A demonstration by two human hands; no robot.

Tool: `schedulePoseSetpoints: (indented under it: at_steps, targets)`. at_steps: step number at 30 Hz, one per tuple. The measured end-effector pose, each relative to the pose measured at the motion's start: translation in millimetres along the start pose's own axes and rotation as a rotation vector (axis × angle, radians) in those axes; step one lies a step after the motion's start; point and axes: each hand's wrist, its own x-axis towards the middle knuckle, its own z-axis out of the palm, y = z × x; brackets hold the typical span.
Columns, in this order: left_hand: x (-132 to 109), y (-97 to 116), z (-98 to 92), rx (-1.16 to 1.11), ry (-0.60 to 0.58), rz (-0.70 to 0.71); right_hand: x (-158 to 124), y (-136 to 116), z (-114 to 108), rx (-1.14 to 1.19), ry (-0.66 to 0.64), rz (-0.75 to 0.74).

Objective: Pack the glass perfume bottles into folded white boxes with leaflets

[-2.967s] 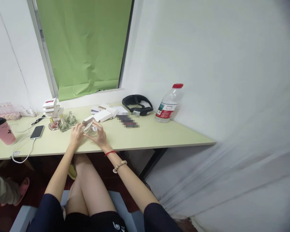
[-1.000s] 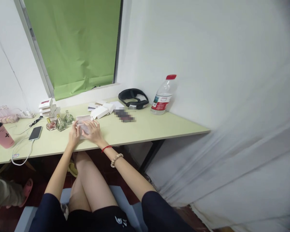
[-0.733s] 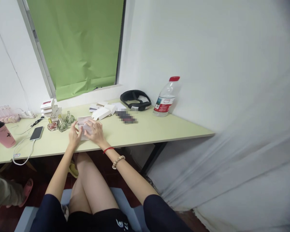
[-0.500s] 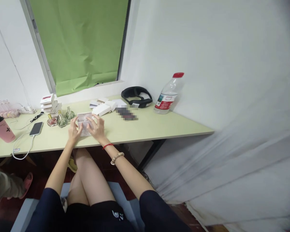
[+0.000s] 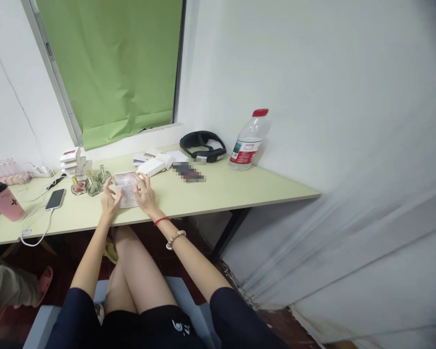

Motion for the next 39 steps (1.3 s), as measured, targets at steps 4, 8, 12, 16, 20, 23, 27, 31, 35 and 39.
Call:
schedulePoseSetpoints:
  at_steps: [4, 8, 12, 16, 20, 23, 27, 31, 35, 39]
  targets:
    - [1, -3, 2.3, -0.09, -0.115, -0.034, -1, 4, 2, -0.031, -0.065, 0.031]
    - [0, -4, 6.1, -0.145, -0.146, 0.01, 0, 6, 5, -0.115, -0.102, 0.031]
    - [-1, -5, 9.4, -0.121, -0.122, 0.075, -1, 4, 4, -0.142, -0.112, 0.021]
    - [-1, -5, 9.9, -0.071, -0.089, 0.097, -1, 2, 1, -0.119, -0.066, 0.021]
    - [1, -5, 6.9, -0.057, -0.017, 0.092, -1, 3, 3, -0.069, -0.023, 0.074]
    - [1, -2, 4.5, -0.015, -0.068, 0.135, -1, 4, 4, -0.038, -0.022, 0.109]
    - [0, 1, 3.5, 0.054, -0.166, 0.146, 0, 3, 3, -0.054, -0.043, 0.112]
    - [0, -3, 4.0, -0.033, -0.157, 0.157, 1, 2, 2, -0.108, -0.065, 0.038]
    - [2, -10, 6.3, -0.054, -0.134, 0.112, 4, 2, 4, -0.09, -0.067, -0.004]
    - [7, -15, 9.9, -0.074, -0.083, 0.032, 7, -1, 5, -0.103, -0.131, 0.014]
